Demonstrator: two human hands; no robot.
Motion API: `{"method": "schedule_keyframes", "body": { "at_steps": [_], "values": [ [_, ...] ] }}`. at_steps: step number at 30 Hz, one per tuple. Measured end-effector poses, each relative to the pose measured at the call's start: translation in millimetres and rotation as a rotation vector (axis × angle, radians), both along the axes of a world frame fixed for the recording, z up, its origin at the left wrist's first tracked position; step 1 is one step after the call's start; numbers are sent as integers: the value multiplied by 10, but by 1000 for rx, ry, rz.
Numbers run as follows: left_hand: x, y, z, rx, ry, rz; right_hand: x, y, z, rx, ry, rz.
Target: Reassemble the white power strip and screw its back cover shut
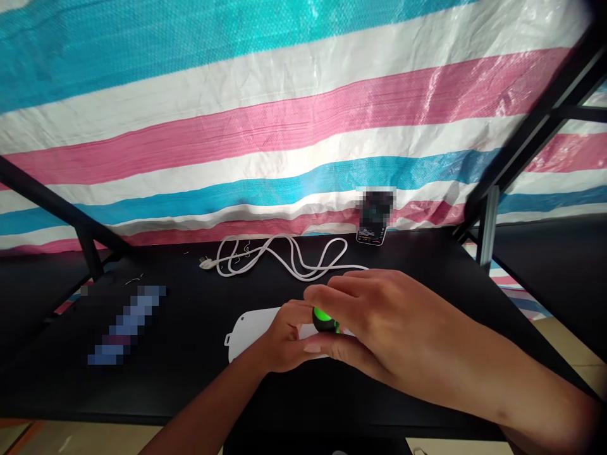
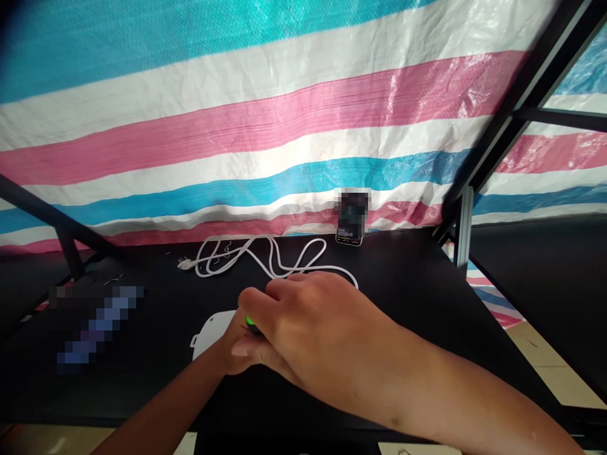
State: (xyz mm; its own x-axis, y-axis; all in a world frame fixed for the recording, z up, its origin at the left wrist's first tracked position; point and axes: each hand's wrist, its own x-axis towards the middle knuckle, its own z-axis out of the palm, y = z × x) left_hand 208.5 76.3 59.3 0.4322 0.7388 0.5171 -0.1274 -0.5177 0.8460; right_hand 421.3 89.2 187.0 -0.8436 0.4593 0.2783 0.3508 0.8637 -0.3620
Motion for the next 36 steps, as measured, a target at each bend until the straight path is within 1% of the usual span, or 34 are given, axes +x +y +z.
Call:
{"method": "schedule_keyframes", "body": {
  "at_steps": [2,5,9,11,13,15,18,23,25,28,30,34,36],
  "values": [
    [-11,-10,-5,11,9,6,35,8,4,-8,6,40],
    [-21,-33,2,11,70,61,45,31,12,-40,5,85],
    [2,-58,25,16,135,123,-45,70,-9,8,-1,12],
    [10,-63,40,27,147,115,-73,82,-15,51,5,-14],
    [6,-64,52,33,144,77,-59,84,-3,65,19,-2],
    [-5,-62,56,52,118,62,-19,79,21,29,20,44],
    [-11,-52,39,109,84,77,17,73,44,-39,17,104],
    [31,-35,3,76,73,32,-16,54,21,-12,16,33],
    [49,-47,10,72,70,13,-7,36,25,-22,21,50],
    [56,-80,28,140,42,58,28,14,48,-87,19,128],
    [50,-93,24,183,33,99,37,13,55,-116,15,154],
    [30,-72,-12,145,71,79,10,29,28,-102,42,135],
    [25,-57,-7,125,76,90,5,32,16,-85,52,125]
  ]
}}
